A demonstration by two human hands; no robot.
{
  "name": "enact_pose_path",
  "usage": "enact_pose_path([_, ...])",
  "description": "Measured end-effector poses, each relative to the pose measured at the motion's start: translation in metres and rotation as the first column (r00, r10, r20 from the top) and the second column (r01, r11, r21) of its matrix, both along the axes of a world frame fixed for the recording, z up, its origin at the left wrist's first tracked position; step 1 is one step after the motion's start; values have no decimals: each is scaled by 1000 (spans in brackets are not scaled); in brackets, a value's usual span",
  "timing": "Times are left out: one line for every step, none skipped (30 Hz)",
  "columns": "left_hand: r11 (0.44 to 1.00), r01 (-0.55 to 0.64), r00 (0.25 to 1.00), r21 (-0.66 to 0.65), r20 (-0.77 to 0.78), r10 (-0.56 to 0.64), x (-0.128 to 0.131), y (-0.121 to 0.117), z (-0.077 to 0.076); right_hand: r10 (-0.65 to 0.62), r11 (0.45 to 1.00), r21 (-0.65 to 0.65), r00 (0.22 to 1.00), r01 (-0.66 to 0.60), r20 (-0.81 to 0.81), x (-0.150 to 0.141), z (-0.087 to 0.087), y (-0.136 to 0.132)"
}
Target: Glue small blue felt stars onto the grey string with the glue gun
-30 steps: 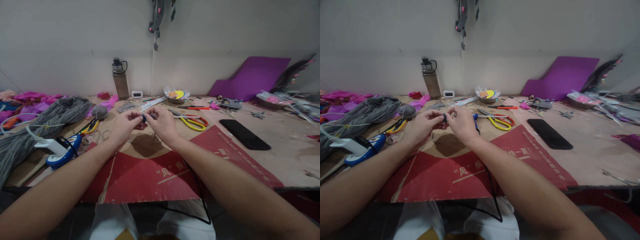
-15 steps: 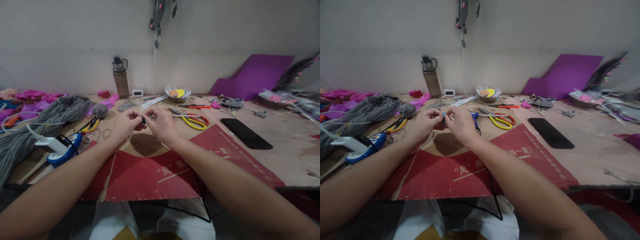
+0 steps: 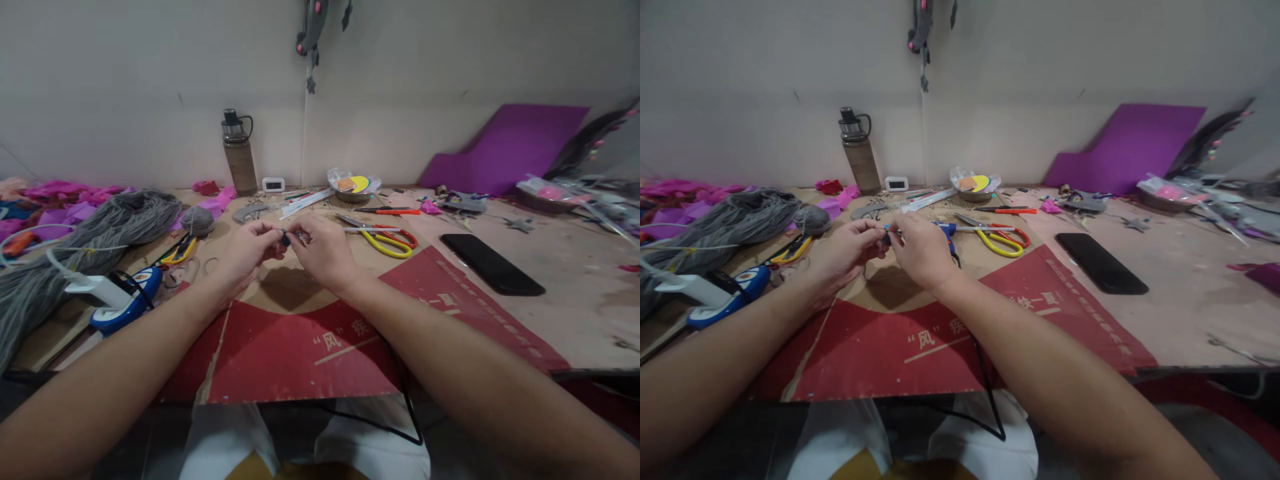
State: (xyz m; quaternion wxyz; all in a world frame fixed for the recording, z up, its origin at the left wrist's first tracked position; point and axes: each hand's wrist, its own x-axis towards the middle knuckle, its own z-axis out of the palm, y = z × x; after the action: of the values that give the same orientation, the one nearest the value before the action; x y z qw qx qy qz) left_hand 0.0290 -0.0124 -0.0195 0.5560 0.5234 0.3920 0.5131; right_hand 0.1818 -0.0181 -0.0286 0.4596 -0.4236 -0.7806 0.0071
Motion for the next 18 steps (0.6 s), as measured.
enact_pose_path([1000,4,1000,-17,13,-4,0,0,0,-2,1000,-2,1000,2,14,1,0,0])
enact_pose_path([1000,8,1000,-30,22,-8,0,0,0,-6,1000,-4,1000,7,29,1,1,-1])
enact_pose_path([999,13,999,-38,31,-12,0,0,0,-14,1000,-6,999,14,45,2,1,-1])
enact_pose_path([999,19,999,-43,38,-17,0,0,0,-21,1000,-7,998,22,63,2,1,-2])
enact_pose_path([999,23,999,-46,44,-21,0,0,0,-32,999,-4,996,32,81,3,1,-3])
enact_pose_path([998,20,999,-51,47,-17,0,0,1,-42,999,-1,994,42,102,3,1,-3])
enact_pose_path([998,13,999,-56,46,-11,0,-1,1,-51,999,3,991,51,125,3,1,-4])
enact_pose_path([998,4,999,-60,43,-2,1,-1,2,-60,998,9,988,59,145,3,1,-4])
enact_pose_path([998,-5,999,-62,38,7,1,-2,3,-66,998,13,985,65,162,3,1,-4])
enact_pose_path([998,-14,999,-60,32,16,2,-3,4,-68,998,16,983,67,171,3,1,-4])
enact_pose_path([998,-20,999,-54,24,21,2,-3,5,-67,998,19,983,65,169,2,1,-4])
enact_pose_path([999,-19,1000,-45,16,20,2,-4,5,-63,998,23,985,60,158,2,0,-4])
enact_pose_path([999,-14,1000,-32,10,14,3,-4,5,-57,998,28,988,54,141,2,0,-4])
enact_pose_path([1000,-5,1000,-19,6,5,3,-5,5,-51,998,32,991,47,123,1,0,-3])
enact_pose_path([1000,6,1000,-7,4,-6,3,-5,5,-44,999,33,993,41,109,1,0,-3])
enact_pose_path([1000,16,1000,1,4,-16,3,-5,5,-40,999,33,994,37,99,1,0,-3])
enact_pose_path([1000,20,1000,6,4,-20,3,-5,5,-38,999,29,995,35,93,1,-1,-3])
enact_pose_path([1000,17,1000,8,1,-17,3,-5,5,-35,999,23,995,33,89,0,-1,-3])
